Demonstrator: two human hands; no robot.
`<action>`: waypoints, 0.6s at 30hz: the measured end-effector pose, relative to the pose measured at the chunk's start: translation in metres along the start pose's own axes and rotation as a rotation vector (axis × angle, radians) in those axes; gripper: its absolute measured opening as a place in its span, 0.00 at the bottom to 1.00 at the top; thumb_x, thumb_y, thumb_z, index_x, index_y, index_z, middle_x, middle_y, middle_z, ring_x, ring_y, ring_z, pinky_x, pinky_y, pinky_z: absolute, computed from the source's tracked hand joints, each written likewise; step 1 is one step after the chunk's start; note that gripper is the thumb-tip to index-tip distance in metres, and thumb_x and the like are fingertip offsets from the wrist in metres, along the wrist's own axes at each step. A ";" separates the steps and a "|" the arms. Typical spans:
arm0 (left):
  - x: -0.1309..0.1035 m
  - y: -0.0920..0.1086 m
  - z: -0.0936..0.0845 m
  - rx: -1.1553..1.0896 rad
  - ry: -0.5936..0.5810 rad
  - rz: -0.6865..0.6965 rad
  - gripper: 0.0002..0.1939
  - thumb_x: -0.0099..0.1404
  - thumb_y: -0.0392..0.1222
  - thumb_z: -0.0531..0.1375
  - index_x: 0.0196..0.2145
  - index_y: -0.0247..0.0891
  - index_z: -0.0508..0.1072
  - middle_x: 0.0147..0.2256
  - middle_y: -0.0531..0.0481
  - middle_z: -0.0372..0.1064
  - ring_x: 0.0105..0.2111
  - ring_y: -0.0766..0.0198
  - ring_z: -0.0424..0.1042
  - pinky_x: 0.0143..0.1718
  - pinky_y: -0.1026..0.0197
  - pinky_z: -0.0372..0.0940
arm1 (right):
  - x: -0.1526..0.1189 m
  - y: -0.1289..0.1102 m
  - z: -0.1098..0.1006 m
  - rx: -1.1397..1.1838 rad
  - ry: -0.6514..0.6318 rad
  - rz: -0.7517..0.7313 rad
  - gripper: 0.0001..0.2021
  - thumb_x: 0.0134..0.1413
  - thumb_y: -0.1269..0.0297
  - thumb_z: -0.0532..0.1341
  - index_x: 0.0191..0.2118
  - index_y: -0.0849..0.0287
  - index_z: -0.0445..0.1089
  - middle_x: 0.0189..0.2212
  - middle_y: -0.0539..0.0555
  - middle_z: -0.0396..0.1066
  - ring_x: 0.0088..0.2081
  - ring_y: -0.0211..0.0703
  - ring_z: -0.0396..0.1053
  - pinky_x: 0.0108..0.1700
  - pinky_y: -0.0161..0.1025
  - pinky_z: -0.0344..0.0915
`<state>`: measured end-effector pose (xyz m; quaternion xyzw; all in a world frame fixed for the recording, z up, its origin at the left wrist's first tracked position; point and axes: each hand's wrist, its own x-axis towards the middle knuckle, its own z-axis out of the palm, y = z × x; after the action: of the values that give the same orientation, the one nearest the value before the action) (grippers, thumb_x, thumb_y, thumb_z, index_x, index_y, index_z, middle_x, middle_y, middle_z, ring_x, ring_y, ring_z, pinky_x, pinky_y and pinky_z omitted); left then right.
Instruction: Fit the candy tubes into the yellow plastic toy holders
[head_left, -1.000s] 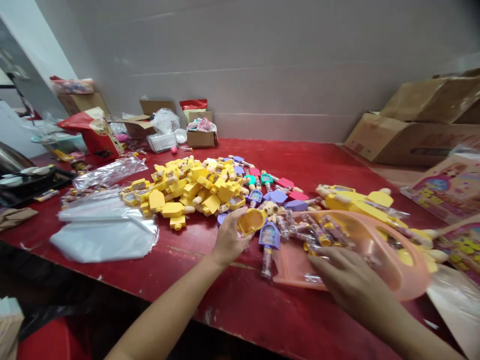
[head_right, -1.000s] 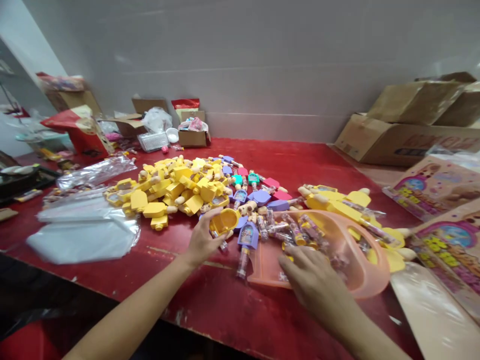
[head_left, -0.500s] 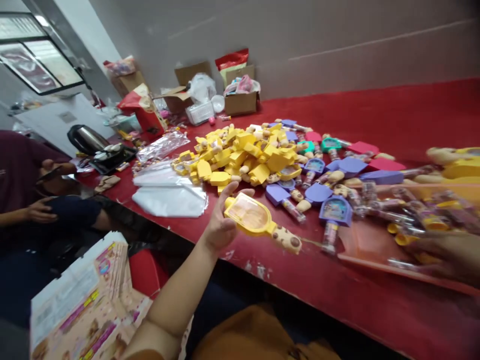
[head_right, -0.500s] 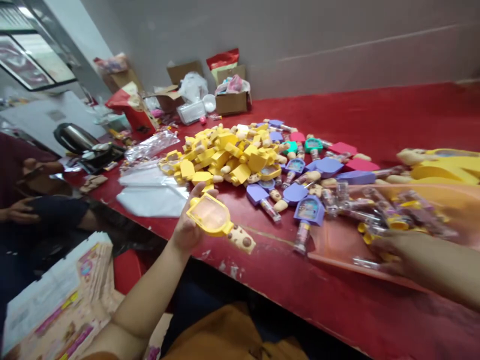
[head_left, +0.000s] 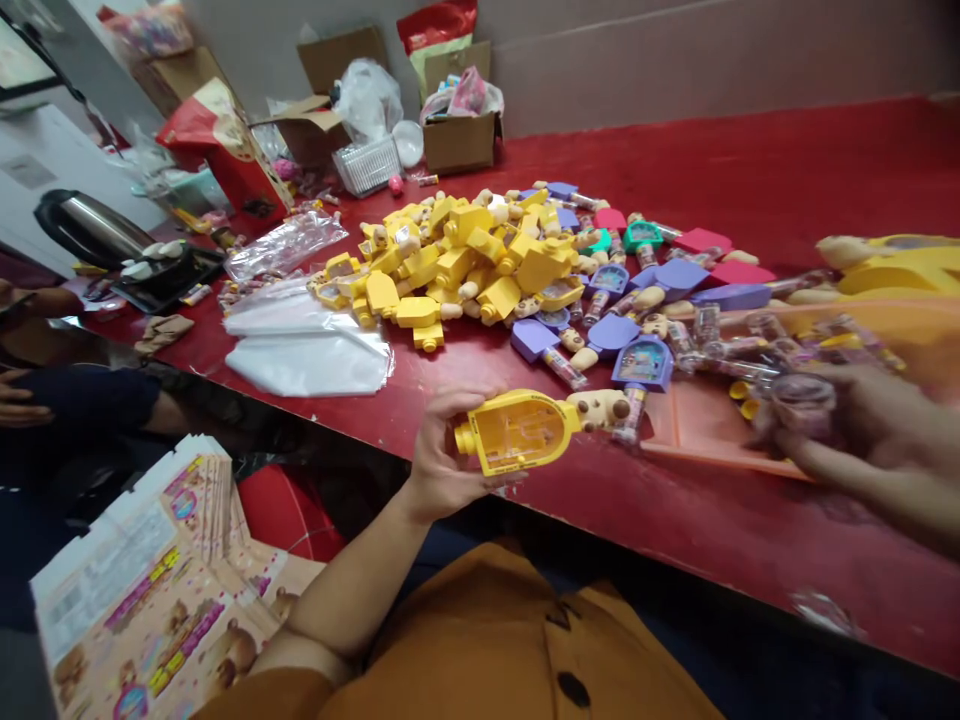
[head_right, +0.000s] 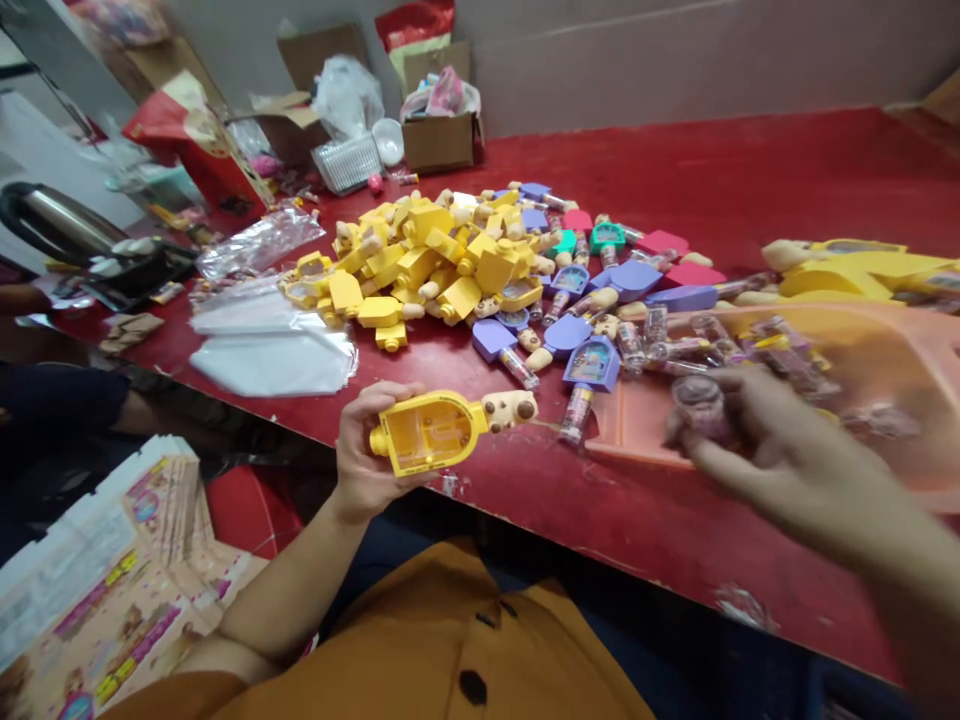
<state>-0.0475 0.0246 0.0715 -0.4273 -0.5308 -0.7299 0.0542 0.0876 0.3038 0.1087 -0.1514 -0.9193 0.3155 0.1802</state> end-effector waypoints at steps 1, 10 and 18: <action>-0.002 -0.001 0.002 0.000 0.010 0.019 0.29 0.47 0.40 0.70 0.46 0.45 0.64 0.43 0.49 0.61 0.46 0.60 0.66 0.49 0.55 0.64 | -0.009 -0.015 0.010 0.211 -0.053 0.036 0.23 0.43 0.40 0.60 0.28 0.58 0.64 0.24 0.54 0.65 0.24 0.36 0.64 0.25 0.36 0.62; -0.028 0.006 0.039 -0.320 0.221 -0.483 0.35 0.50 0.57 0.64 0.52 0.47 0.57 0.50 0.45 0.62 0.52 0.53 0.63 0.48 0.53 0.64 | -0.046 -0.091 0.116 1.226 -0.036 0.366 0.17 0.46 0.57 0.64 0.38 0.57 0.59 0.18 0.43 0.57 0.17 0.30 0.55 0.19 0.29 0.56; -0.013 0.021 0.021 -0.726 0.206 -1.075 0.24 0.53 0.55 0.60 0.41 0.33 0.68 0.38 0.44 0.69 0.31 0.63 0.69 0.29 0.63 0.65 | -0.074 -0.060 0.107 1.135 -0.242 0.382 0.16 0.53 0.52 0.58 0.39 0.56 0.54 0.25 0.46 0.62 0.22 0.32 0.61 0.24 0.31 0.62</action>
<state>-0.0165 0.0281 0.0796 -0.0215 -0.3824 -0.8252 -0.4151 0.0984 0.1731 0.0511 -0.1572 -0.5784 0.7976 0.0674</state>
